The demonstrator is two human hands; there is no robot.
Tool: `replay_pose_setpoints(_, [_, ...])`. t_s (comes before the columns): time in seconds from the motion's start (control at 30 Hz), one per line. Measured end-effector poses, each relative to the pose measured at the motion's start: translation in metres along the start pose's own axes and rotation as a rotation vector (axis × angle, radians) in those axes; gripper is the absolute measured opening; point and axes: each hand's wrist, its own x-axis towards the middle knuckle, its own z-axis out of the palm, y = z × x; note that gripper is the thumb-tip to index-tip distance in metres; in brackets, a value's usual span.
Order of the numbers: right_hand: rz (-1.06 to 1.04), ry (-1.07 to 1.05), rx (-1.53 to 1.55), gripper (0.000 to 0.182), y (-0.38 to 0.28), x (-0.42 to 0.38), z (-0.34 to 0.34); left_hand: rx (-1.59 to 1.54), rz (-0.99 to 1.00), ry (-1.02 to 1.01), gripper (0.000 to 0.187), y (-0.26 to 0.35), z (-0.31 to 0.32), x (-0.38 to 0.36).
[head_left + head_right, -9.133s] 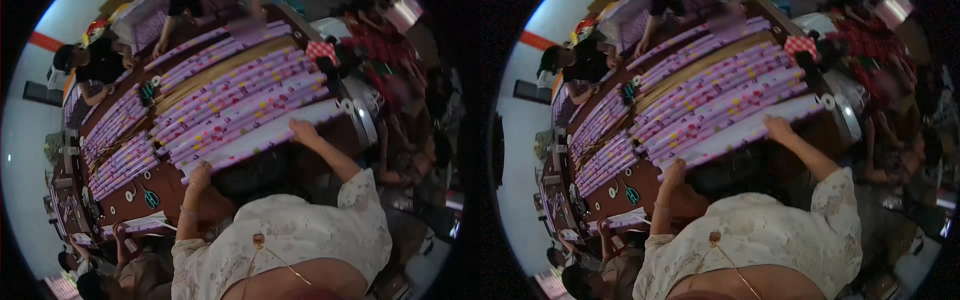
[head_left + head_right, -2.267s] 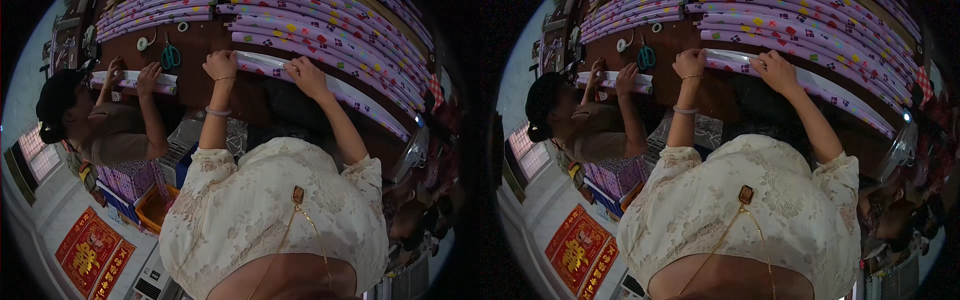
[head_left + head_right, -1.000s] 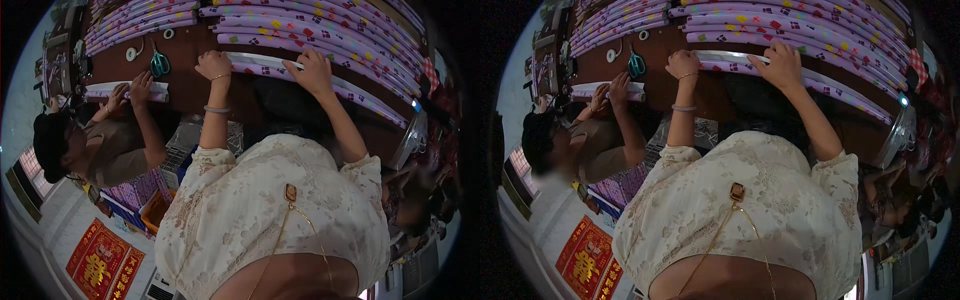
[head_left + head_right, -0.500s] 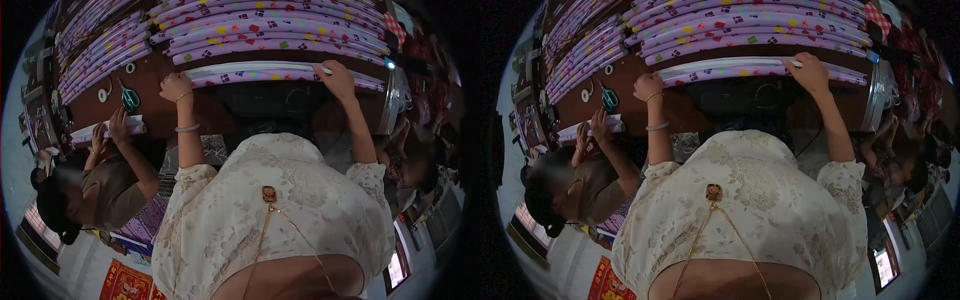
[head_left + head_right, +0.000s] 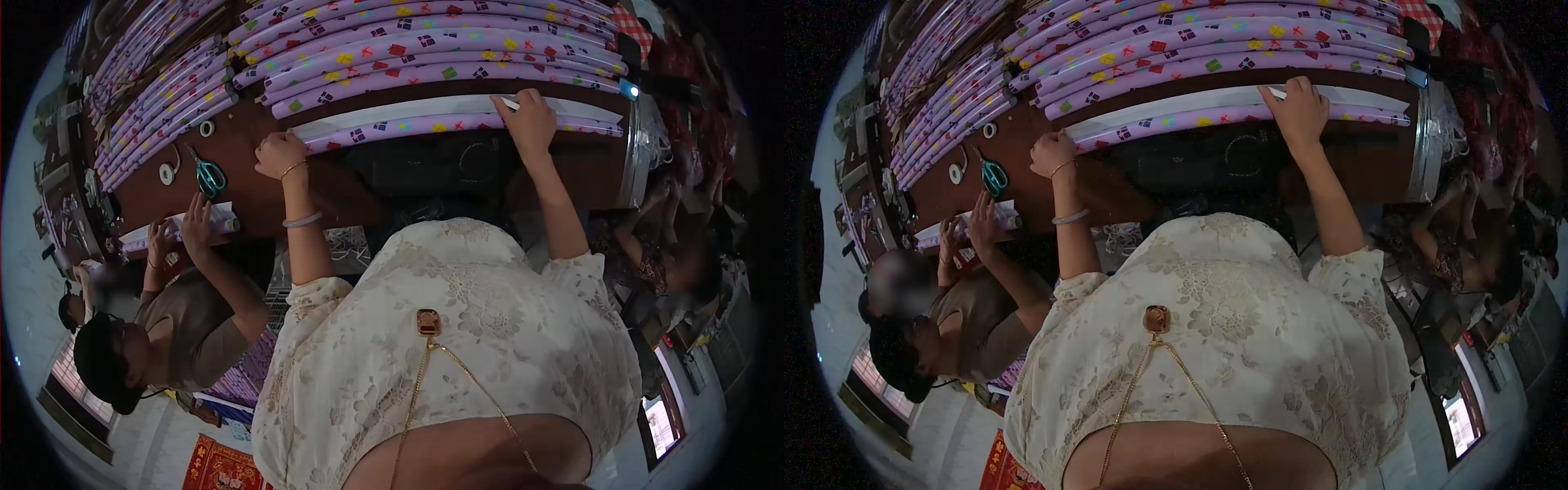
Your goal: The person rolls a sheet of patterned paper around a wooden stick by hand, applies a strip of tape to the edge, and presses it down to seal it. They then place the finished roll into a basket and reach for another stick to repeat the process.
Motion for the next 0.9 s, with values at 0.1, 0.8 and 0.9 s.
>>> replay_pose_setpoints(0.1, [-0.017, 0.034, -0.042, 0.041, -0.003, -0.001, -0.001, -0.006, -0.002, -0.004, 0.020, -0.003, 0.004, 0.002])
replay_pose_setpoints(0.8, [-0.095, 0.081, -0.143, 0.027, -0.014, 0.006, 0.008, -0.022, 0.006, -0.006, 0.019, -0.001, 0.000, 0.000])
replay_pose_setpoints(0.9, [-0.082, 0.038, -0.187, 0.027, -0.018, 0.009, 0.008, -0.029, 0.011, -0.007, 0.020, -0.003, 0.001, 0.001])
